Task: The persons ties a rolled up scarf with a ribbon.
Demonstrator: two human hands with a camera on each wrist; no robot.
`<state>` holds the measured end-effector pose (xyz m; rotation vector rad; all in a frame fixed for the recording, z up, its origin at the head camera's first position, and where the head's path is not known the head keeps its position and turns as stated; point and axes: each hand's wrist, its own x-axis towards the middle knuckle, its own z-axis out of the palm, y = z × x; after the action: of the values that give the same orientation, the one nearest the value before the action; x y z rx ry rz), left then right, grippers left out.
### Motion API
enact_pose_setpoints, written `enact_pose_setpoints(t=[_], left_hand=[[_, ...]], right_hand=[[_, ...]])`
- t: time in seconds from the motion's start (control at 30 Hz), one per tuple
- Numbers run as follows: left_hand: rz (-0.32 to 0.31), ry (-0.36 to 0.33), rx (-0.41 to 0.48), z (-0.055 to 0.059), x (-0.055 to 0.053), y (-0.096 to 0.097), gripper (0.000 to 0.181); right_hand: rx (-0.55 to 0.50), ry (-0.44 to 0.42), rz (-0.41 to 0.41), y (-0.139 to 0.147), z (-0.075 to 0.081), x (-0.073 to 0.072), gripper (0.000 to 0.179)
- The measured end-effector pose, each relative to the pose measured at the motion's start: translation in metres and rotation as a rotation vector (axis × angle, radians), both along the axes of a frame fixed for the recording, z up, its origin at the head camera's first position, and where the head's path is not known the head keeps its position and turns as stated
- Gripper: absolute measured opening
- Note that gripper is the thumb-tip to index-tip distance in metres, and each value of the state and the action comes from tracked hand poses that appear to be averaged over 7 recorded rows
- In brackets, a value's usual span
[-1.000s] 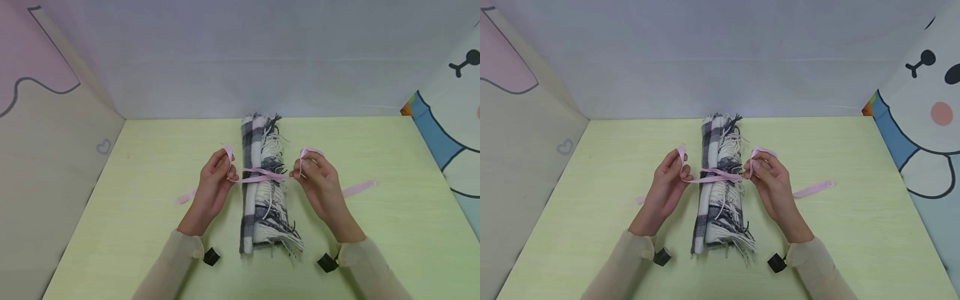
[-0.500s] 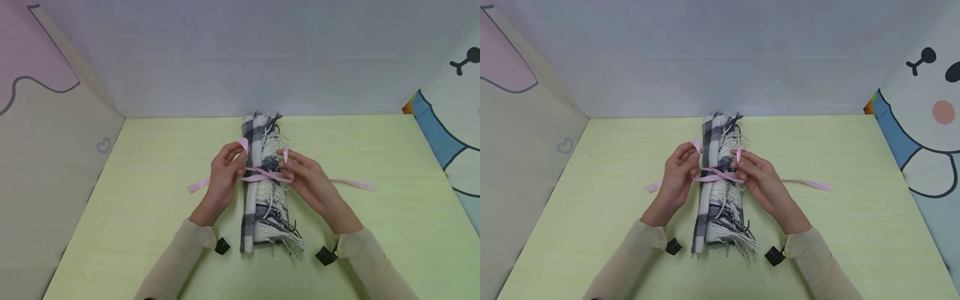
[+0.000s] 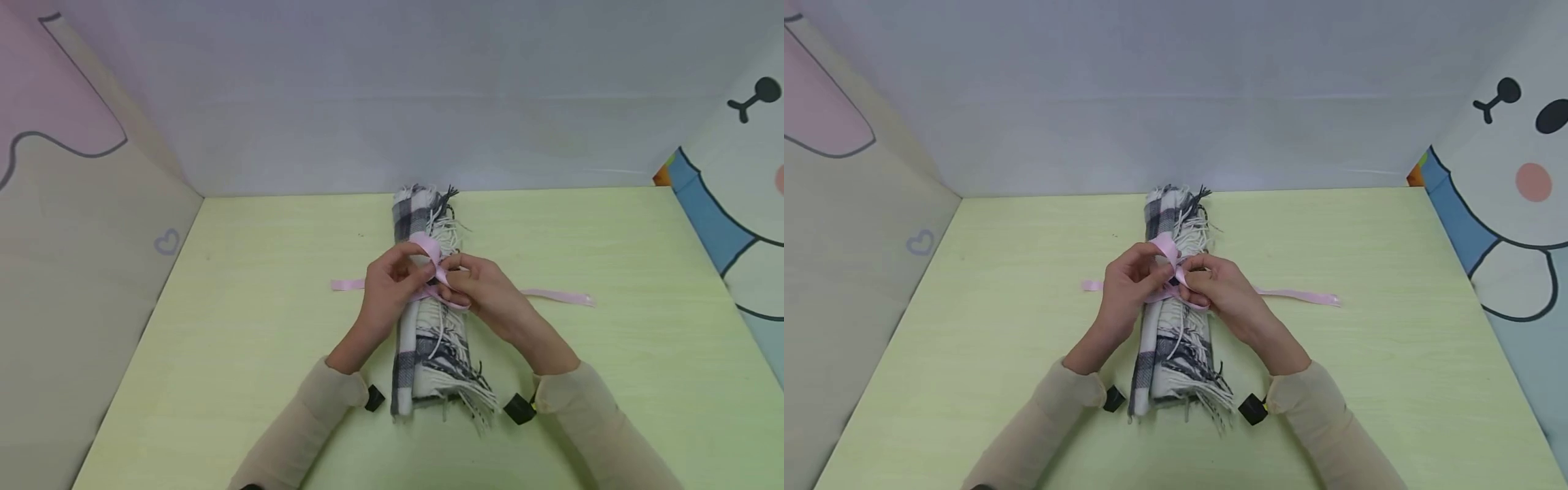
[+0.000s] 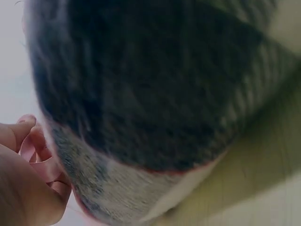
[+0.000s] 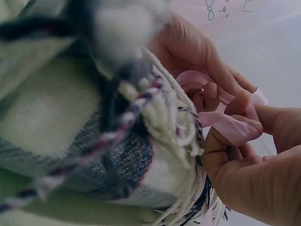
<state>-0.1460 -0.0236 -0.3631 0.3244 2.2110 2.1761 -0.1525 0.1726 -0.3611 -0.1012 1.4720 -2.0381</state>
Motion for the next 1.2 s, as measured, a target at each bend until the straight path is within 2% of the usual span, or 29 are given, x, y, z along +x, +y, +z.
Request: enact_pose_setpoints(t=[0.17,0.27,0.4,0.57,0.73,0.9,1.07,1.2], left_hand=[[-0.106,0.056,-0.108,0.001,0.001,-0.002,0.018],[-0.14,0.096,-0.203,0.002,0.001,-0.004,0.019],[-0.144,0.132,-0.298,0.004,0.0,-0.007,0.02],[-0.084,0.168,-0.377,0.006,-0.002,-0.007,0.02],[-0.028,0.212,-0.42,0.009,-0.003,-0.008,0.019],[-0.003,0.246,-0.444,0.011,-0.004,-0.008,0.018],[0.021,0.314,-0.498,0.012,-0.006,-0.006,0.019],[0.033,0.396,-0.539,0.014,-0.007,-0.006,0.019]], right_hand=[[0.018,0.032,0.019,-0.004,0.0,0.001,0.016],[0.029,0.022,0.017,-0.004,0.0,0.002,0.023],[0.046,0.018,0.001,-0.004,0.001,0.002,0.039],[0.153,0.092,-0.043,-0.006,0.005,0.006,0.05],[0.237,0.247,-0.097,-0.008,0.011,0.015,0.058],[0.331,0.462,-0.094,-0.009,0.013,0.026,0.064],[0.503,0.619,-0.099,-0.01,0.013,0.03,0.052],[0.582,0.68,-0.131,-0.01,0.013,0.031,0.036]])
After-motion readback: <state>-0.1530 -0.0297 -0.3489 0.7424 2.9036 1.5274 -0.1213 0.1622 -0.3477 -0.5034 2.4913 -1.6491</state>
